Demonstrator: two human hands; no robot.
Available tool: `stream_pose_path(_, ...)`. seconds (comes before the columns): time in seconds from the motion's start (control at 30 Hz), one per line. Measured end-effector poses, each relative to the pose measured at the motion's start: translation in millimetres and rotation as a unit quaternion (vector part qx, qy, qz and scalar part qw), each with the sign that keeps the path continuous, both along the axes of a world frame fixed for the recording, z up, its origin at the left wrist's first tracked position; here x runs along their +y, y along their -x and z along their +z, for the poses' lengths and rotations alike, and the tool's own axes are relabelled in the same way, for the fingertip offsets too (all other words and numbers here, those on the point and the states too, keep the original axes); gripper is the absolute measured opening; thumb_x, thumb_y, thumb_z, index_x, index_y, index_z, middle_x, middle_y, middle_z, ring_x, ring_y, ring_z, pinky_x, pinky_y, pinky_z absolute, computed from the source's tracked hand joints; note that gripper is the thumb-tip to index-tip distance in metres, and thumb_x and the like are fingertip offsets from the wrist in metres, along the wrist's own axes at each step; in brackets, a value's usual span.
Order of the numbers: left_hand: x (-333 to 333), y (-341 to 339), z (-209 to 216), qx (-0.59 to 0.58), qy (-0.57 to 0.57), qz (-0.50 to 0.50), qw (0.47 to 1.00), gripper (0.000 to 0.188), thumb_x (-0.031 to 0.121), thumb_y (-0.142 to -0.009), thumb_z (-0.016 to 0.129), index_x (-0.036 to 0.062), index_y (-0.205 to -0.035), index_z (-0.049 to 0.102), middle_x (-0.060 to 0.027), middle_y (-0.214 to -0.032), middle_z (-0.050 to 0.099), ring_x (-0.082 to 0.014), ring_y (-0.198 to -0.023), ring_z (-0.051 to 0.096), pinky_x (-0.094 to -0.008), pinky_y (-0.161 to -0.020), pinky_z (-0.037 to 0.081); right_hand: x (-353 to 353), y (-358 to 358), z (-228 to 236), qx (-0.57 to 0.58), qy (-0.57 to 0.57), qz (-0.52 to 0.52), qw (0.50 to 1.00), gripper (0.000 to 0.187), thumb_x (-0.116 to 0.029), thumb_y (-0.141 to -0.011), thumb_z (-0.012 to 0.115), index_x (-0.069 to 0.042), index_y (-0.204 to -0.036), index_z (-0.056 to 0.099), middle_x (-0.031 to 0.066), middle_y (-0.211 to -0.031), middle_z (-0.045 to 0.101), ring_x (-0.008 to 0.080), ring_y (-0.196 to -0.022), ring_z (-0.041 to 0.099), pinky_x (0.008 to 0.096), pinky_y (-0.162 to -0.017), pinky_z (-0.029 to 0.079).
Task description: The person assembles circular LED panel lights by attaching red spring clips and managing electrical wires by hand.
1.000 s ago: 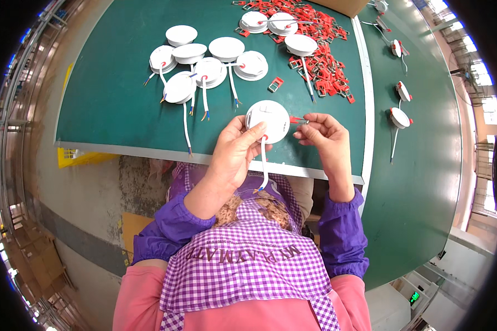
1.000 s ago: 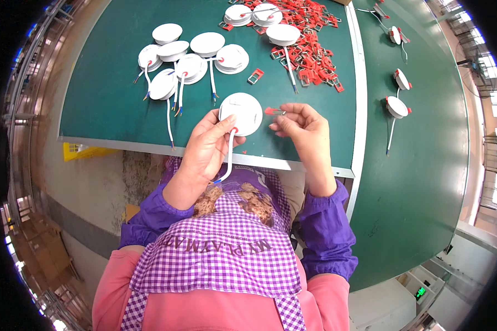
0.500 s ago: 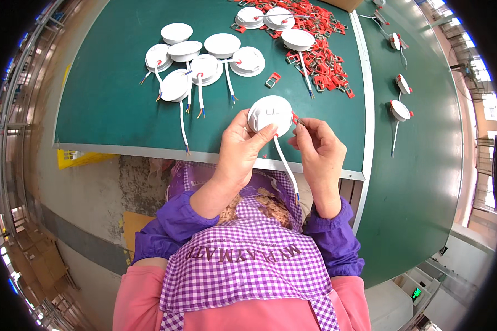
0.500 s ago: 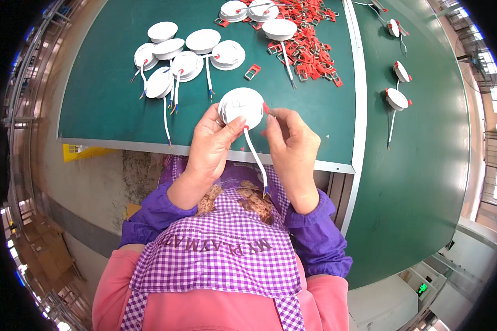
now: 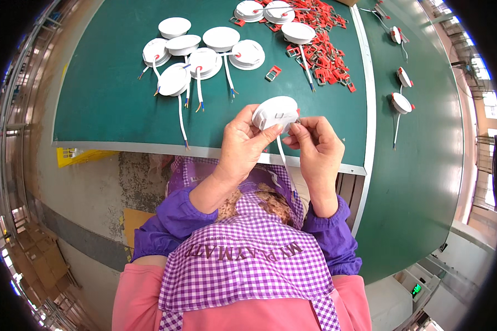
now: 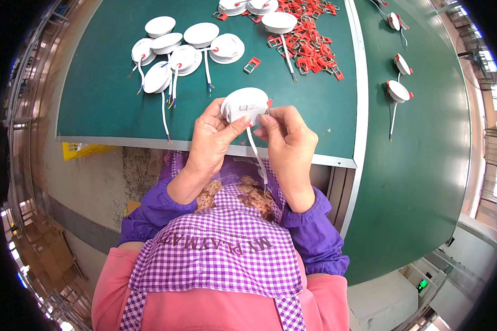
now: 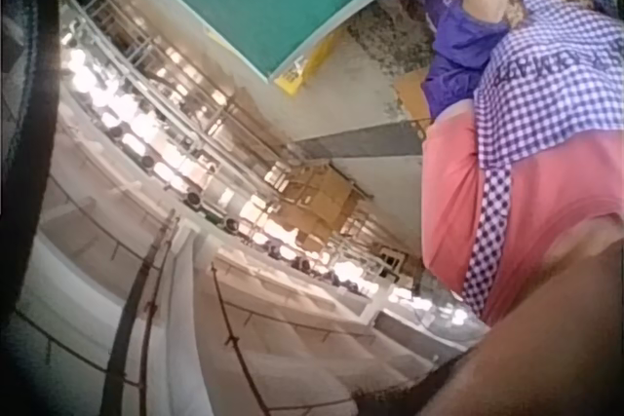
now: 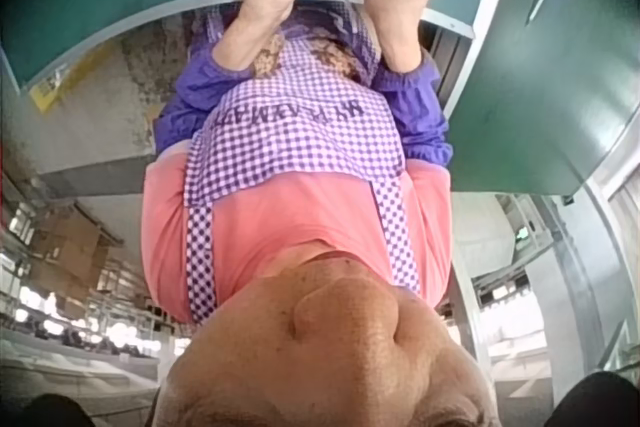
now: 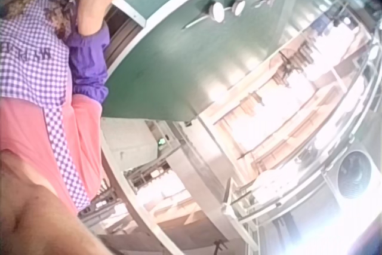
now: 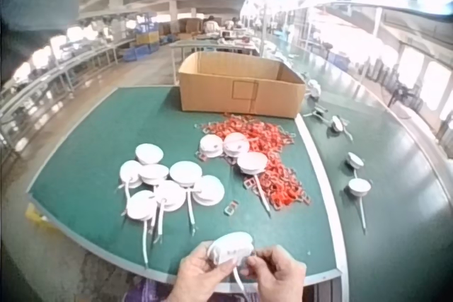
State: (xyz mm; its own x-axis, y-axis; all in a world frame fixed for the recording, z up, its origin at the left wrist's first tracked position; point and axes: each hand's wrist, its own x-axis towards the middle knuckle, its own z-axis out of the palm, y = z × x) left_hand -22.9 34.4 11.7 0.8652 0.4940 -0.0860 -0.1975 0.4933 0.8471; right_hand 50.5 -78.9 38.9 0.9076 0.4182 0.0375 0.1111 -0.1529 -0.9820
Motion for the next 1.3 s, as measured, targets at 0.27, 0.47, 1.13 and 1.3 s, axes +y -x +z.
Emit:
stream_pose_path(0.27,-4,7,9,0.011,0.016,0.012,1.000,0.026,0.000,-0.087,0.064,-0.0005,-0.110,0.054,-0.0059,-0.101,0.064,-0.0097,-0.091,0.060,-0.0247,-0.081,0.050,-14,-23,5,0.160,-0.015,0.068,0.985,0.032,-0.003,-0.083,0.068,0.004,-0.111,0.053,0.0144,-0.094,0.067,0.0159,-0.073,0.067,0.0248,-0.059,0.053)
stream_pose_path(0.47,4,11,11,0.016,0.029,-0.049,0.998,0.030,0.000,-0.086,0.064,0.0011,-0.114,0.053,-0.0063,-0.104,0.063,-0.0115,-0.096,0.060,-0.0261,-0.084,0.050,-17,-29,11,0.232,-0.015,0.134,0.963,0.043,-0.011,-0.085,0.069,0.007,-0.120,0.051,0.0157,-0.096,0.068,0.0175,-0.072,0.068,0.0241,-0.059,0.053)
stream_pose_path(1.13,13,23,22,0.030,0.000,-0.039,0.999,0.043,0.000,-0.080,0.067,0.0024,-0.119,0.050,-0.0071,-0.105,0.061,-0.0123,-0.095,0.060,-0.0274,-0.079,0.052,73,-78,-30,-0.365,0.264,0.134,0.882,0.017,-0.014,-0.082,0.062,0.000,-0.093,0.062,0.0162,-0.086,0.063,0.0308,-0.075,0.064,0.0389,-0.065,0.052)
stream_pose_path(1.3,22,26,16,0.051,-0.032,-0.032,0.998,0.035,0.006,-0.084,0.066,-0.0015,-0.115,0.052,-0.0051,-0.099,0.062,-0.0093,-0.090,0.059,-0.0232,-0.077,0.049,73,-88,-34,-0.383,0.345,0.173,0.839,0.010,-0.005,-0.075,0.058,-0.001,-0.084,0.054,0.0177,-0.084,0.061,0.0361,-0.075,0.062,0.0448,-0.068,0.051)
